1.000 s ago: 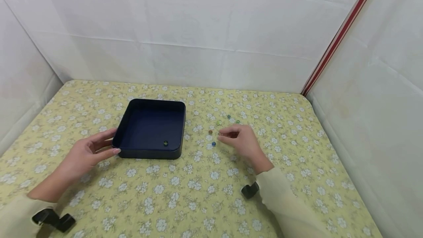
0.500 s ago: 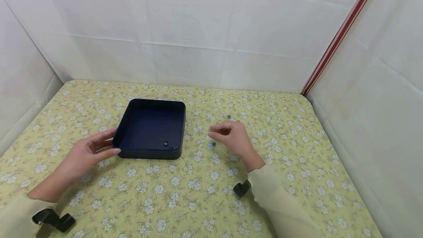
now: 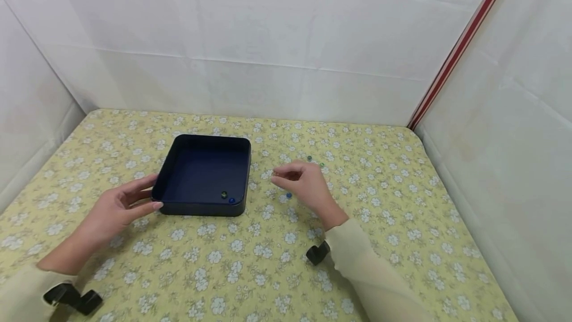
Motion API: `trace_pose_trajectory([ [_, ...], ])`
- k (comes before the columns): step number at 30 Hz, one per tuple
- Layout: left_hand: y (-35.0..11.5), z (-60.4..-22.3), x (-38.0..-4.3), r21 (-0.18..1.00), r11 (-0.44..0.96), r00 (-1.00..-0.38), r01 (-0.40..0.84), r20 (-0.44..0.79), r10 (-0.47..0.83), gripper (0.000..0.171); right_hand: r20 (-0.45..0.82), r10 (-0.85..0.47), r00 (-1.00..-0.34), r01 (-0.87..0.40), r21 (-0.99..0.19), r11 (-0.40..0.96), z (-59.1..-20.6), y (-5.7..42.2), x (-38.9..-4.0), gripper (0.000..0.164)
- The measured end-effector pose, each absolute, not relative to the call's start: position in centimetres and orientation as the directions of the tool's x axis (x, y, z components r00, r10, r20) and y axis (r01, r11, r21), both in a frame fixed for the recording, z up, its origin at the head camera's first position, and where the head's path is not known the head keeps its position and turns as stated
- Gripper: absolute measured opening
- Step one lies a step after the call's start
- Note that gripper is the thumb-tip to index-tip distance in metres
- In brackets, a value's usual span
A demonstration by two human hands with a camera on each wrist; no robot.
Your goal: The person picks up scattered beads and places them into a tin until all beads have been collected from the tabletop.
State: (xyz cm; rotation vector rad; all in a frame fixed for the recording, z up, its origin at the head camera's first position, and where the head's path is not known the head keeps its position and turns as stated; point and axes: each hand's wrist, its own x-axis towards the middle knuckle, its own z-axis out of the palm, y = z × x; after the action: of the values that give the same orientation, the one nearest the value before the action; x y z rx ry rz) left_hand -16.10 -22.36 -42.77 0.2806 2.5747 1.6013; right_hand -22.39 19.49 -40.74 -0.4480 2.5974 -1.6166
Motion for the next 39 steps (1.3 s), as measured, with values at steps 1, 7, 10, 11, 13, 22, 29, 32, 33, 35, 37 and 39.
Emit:
trace_pose_trajectory([
  [1,-22.4,-42.8,-16.1,0.896,0.431,-0.978,0.104,0.014,0.206,0.072,0.116,-0.272,-0.955,-0.224,-0.884,0.411,-40.7,19.4,-22.5,0.03],
  [7,-22.4,-42.8,-16.2,0.899,0.427,-0.978,0.094,0.003,0.21,0.073,0.132,-0.296,-0.946,-0.248,-0.882,0.399,-40.6,18.4,-22.8,0.031],
  [10,-22.4,-42.8,-16.2,0.9,0.426,-0.978,0.093,0.001,0.21,0.074,0.135,-0.299,-0.945,-0.253,-0.881,0.4,-40.4,17.9,-23.0,0.03],
  [11,-22.4,-42.8,-16.2,0.899,0.427,-0.978,0.093,0.001,0.21,0.074,0.137,-0.3,-0.944,-0.255,-0.879,0.402,-40.3,17.8,-23.0,0.028],
  [13,-22.5,-42.8,-16.1,0.899,0.428,-0.978,0.092,0.0,0.21,0.074,0.136,-0.301,-0.944,-0.254,-0.88,0.401,-40.2,17.5,-23.0,0.025],
  [22,-22.5,-42.7,-16.1,0.893,0.44,-0.977,0.094,-0.002,0.211,0.074,0.131,-0.327,-0.936,-0.252,-0.897,0.363,-39.8,16.1,-23.3,0.027],
  [29,-22.4,-42.6,-16.1,0.895,0.438,-0.978,0.088,-0.007,0.21,0.074,0.12,-0.331,-0.936,-0.243,-0.9,0.361,-39.5,14.9,-23.5,0.029],
  [32,-22.4,-42.6,-16.1,0.893,0.441,-0.978,0.086,-0.009,0.21,0.074,0.119,-0.332,-0.936,-0.246,-0.895,0.372,-39.5,14.4,-23.6,0.031],
  [33,-22.4,-42.6,-16.1,0.894,0.441,-0.978,0.084,-0.011,0.21,0.074,0.121,-0.334,-0.935,-0.248,-0.894,0.373,-39.4,14.2,-23.6,0.031],
  [35,-22.4,-42.6,-16.1,0.894,0.44,-0.978,0.083,-0.013,0.21,0.074,0.118,-0.335,-0.935,-0.245,-0.898,0.367,-39.5,13.9,-23.7,0.032],
  [37,-22.4,-42.6,-16.1,0.896,0.437,-0.977,0.081,-0.015,0.212,0.074,0.119,-0.344,-0.931,-0.246,-0.902,0.355,-39.5,13.5,-23.8,0.032],
  [39,-22.4,-42.6,-16.1,0.896,0.437,-0.977,0.079,-0.017,0.211,0.074,0.123,-0.354,-0.927,-0.252,-0.904,0.345,-39.6,13.2,-23.8,0.03],
])
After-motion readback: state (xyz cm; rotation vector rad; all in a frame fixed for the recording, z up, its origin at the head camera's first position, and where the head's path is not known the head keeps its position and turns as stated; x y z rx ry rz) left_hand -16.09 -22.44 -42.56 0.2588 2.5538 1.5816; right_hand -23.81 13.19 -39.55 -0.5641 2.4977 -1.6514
